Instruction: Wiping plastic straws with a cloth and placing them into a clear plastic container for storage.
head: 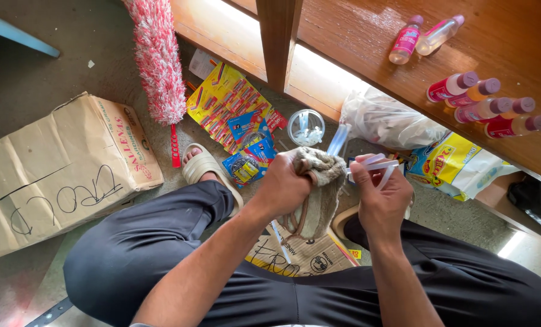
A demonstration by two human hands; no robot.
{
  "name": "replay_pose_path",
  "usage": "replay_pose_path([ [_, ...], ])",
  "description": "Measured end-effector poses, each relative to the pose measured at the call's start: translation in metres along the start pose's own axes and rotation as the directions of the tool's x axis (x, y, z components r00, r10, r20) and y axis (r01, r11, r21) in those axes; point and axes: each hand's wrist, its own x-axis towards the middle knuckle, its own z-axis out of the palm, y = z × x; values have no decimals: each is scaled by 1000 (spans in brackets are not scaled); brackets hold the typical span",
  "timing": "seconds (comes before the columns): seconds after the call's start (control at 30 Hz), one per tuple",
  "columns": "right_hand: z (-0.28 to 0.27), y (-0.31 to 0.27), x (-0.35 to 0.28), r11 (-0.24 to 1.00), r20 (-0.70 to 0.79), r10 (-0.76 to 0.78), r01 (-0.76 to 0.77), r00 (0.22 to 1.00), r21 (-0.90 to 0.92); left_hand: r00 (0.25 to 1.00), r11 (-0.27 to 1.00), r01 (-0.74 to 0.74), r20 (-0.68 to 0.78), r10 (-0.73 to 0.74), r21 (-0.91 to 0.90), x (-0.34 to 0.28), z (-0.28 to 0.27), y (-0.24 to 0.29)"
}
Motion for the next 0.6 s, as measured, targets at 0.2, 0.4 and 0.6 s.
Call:
replay_pose_path([
  [0.2, -32, 22, 26, 826, -92, 58, 4, 994, 564, 925, 862, -197, -381, 5, -467, 15, -28, -26],
  [0.4, -55, 23, 27, 773, -58, -25, 56, 998, 631, 842, 812, -401, -520, 145, -424, 7, -64, -5],
  [0.6, -4, 19, 0, 871, 203, 134, -213, 970, 443, 992, 973, -110, -30, 119, 204, -12, -19, 26],
])
